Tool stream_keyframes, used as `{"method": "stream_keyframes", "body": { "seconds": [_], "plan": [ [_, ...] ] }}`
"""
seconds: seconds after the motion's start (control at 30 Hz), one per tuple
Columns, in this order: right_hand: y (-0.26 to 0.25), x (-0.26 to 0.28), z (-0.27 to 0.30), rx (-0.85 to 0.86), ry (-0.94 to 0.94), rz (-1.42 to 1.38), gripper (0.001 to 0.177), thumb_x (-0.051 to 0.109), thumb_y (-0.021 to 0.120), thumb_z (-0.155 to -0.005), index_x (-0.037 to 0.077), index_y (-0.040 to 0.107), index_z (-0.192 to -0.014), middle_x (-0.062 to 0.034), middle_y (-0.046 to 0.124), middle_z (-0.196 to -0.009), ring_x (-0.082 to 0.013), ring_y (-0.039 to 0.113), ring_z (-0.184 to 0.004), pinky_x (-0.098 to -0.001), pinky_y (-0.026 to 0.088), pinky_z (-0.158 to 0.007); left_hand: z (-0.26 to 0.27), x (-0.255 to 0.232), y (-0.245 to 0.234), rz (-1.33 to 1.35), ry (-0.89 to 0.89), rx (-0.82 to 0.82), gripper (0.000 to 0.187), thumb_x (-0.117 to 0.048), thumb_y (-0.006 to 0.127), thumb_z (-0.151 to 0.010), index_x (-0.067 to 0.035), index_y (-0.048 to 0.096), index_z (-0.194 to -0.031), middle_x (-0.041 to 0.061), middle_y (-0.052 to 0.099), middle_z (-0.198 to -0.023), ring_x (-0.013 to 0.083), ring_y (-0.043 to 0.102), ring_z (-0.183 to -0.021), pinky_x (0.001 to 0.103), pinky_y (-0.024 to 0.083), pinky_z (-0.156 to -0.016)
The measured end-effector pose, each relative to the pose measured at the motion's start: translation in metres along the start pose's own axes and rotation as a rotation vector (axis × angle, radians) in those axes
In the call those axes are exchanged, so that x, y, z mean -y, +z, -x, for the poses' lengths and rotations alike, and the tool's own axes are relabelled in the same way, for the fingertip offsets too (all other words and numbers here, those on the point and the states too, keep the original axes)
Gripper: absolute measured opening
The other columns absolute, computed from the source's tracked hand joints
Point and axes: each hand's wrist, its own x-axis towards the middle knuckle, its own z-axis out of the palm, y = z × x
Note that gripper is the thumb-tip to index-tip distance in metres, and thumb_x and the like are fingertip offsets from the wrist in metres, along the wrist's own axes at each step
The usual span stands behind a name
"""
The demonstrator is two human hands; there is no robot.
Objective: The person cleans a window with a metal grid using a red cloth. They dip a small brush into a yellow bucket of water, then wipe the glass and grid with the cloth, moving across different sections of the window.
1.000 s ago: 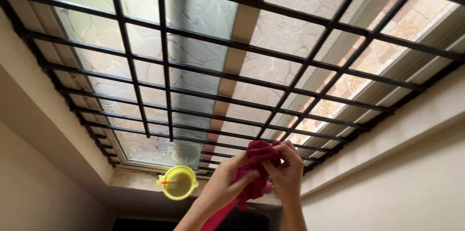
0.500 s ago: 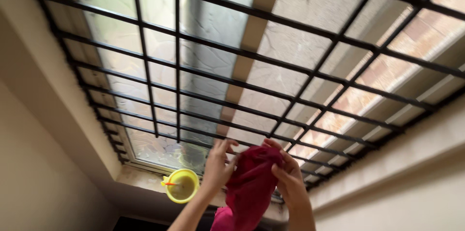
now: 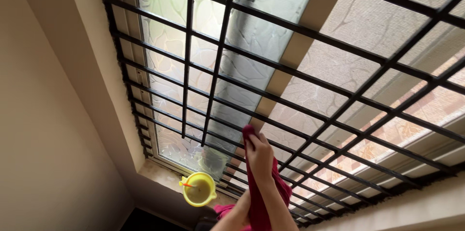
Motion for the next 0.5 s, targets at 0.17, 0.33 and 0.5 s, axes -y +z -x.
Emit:
{"method": "stream_keyframes", "body": {
  "seconds": [0.17,0.33,0.5],
  "plan": [
    [0.006,-0.014,-0.001,-0.197,-0.165,0.036,0.014,0.006,0.071,-0.090,0.000,0.073,-0.102,-0.0144,0.071,-0.100,-0.0329,0.072,-0.081,-0.0368,0.058,-0.069,0.006,-0.008,0.035,0.049,-0.032,-0.095,0.053,-0.037,0.044,-0.101,-0.007,0.049,-0.145,0.012,0.068,-0.132,0.0199,0.070,-0.114,0.034,0.057,-0.098],
    [0.013,-0.017,-0.040,-0.169,-0.218,0.125,0.010,0.007,0.074,-0.090,0.000,0.072,-0.097,-0.0138,0.070,-0.098,-0.0317,0.071,-0.078,-0.0378,0.058,-0.067,0.003,-0.052,0.031,0.002,-0.014,-0.216,0.056,-0.045,0.040,-0.102,-0.006,0.056,-0.140,0.013,0.071,-0.130,0.0214,0.071,-0.112,0.036,0.058,-0.097],
    [0.032,-0.016,-0.036,-0.189,-0.307,0.234,0.010,0.006,0.074,-0.088,0.001,0.073,-0.097,-0.0127,0.071,-0.098,-0.0321,0.071,-0.082,-0.0385,0.059,-0.071,0.007,-0.048,0.012,0.026,0.069,-0.236,0.051,-0.041,0.043,-0.102,-0.010,0.061,-0.138,0.008,0.074,-0.129,0.0199,0.072,-0.114,0.035,0.059,-0.099]
  ]
}}
